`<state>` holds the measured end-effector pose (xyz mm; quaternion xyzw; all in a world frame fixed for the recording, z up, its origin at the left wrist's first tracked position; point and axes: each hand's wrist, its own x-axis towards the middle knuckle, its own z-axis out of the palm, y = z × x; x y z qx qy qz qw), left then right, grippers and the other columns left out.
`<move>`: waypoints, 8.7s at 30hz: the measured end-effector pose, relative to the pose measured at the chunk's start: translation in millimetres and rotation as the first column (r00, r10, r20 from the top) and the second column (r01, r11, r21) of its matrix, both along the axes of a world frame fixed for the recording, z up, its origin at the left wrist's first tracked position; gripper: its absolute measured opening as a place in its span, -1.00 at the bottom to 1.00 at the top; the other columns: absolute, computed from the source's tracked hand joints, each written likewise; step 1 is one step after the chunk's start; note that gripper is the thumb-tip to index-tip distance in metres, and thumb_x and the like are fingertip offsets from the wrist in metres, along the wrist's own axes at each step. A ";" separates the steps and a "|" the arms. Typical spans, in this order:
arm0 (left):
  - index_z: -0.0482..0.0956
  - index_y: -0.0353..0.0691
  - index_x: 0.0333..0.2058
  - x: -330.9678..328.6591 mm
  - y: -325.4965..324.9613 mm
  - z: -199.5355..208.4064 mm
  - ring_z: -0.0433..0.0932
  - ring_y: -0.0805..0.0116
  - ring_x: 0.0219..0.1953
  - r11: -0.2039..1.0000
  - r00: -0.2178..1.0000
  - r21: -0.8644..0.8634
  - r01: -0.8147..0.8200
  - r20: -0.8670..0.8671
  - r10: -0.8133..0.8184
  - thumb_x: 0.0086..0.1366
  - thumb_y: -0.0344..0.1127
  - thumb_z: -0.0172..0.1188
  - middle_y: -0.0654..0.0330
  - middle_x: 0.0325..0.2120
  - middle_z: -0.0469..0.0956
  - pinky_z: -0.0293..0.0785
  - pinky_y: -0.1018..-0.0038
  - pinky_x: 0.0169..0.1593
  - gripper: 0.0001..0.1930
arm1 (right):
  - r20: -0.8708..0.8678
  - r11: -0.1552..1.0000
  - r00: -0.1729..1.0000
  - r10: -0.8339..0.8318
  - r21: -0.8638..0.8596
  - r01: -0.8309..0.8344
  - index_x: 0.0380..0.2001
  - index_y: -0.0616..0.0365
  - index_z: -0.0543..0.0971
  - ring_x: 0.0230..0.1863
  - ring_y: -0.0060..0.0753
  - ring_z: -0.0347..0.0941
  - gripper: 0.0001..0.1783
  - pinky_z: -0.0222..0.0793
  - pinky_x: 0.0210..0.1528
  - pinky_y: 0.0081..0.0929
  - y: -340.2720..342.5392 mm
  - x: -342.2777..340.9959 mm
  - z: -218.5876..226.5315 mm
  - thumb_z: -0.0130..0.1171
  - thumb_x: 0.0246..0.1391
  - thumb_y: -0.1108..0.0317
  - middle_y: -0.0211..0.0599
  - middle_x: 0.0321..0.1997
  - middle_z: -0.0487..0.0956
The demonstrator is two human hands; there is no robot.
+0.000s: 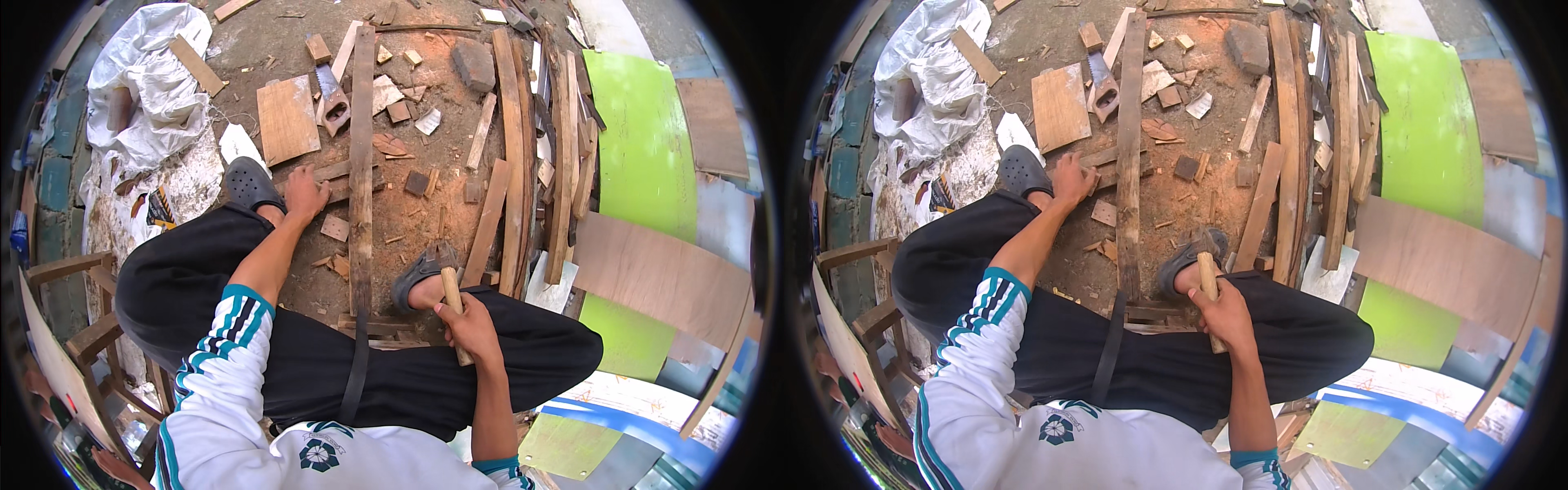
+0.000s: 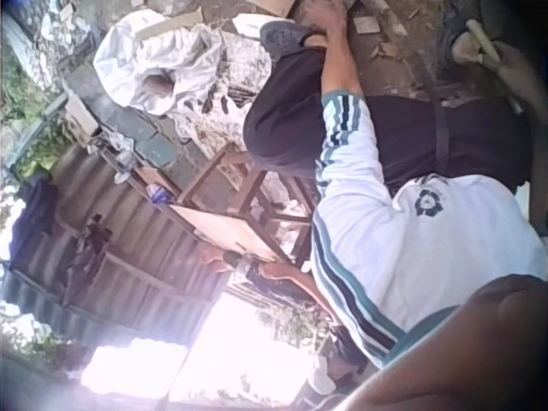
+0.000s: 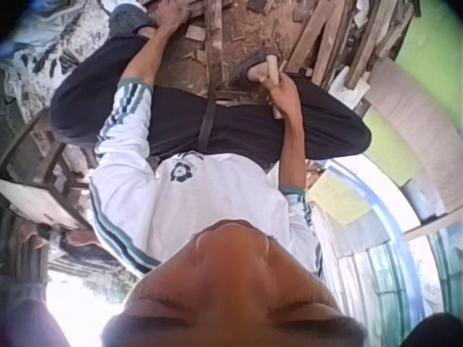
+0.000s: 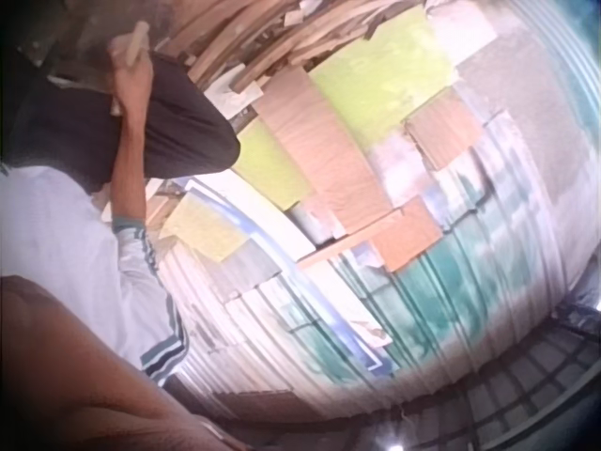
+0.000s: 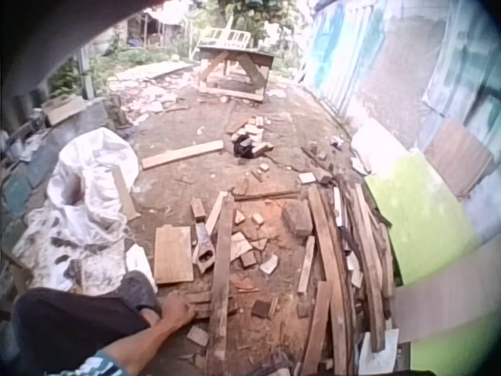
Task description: The person sits on the ground and uses a hammer to repeatedly strike a long wooden plank, breaking it into smaller pieces. The person repositions the wood and continues hammering until the plank is fragmented.
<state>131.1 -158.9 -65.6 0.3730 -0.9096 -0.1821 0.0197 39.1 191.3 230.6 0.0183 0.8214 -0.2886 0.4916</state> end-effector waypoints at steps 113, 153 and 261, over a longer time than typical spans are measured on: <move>0.24 -0.22 0.32 9.7 182.9 -12.3 0.60 0.03 -0.03 0.428 0.953 0.890 -0.156 0.023 0.301 0.31 -0.01 0.24 -0.12 -0.09 0.60 0.48 0.24 0.05 -0.29 | -0.220 0.979 0.962 -0.160 -0.158 0.127 -0.53 0.23 0.49 -0.65 -0.35 0.41 -0.62 0.35 -0.55 -0.29 -160.4 -81.7 -171.7 0.29 0.13 0.14 -0.30 -0.66 0.45; 0.42 -0.43 0.13 6.0 181.3 -6.7 0.56 -0.05 0.04 0.456 0.923 0.836 -0.306 0.143 0.357 0.44 0.07 0.04 -0.20 0.02 0.53 0.45 0.19 0.09 -0.40 | 0.163 0.991 0.986 -0.029 -0.124 0.050 -0.49 0.14 0.44 -0.57 -0.32 0.35 -0.75 0.33 -0.43 -0.24 -230.0 -99.8 -198.0 0.11 0.13 0.20 -0.32 -0.62 0.38; -0.60 -0.01 0.43 -174.6 -70.4 1.9 -0.75 -0.63 0.33 0.958 0.698 0.287 0.003 0.686 -0.208 0.00 0.51 0.25 -0.55 0.26 -0.83 -0.40 -0.27 0.38 0.40 | -0.136 0.547 0.960 -0.244 -0.837 0.020 -0.74 0.28 0.34 -0.55 -0.28 0.31 -0.77 0.22 -0.26 -0.32 -56.0 15.0 -155.1 0.04 -0.08 0.50 -0.25 -0.65 0.37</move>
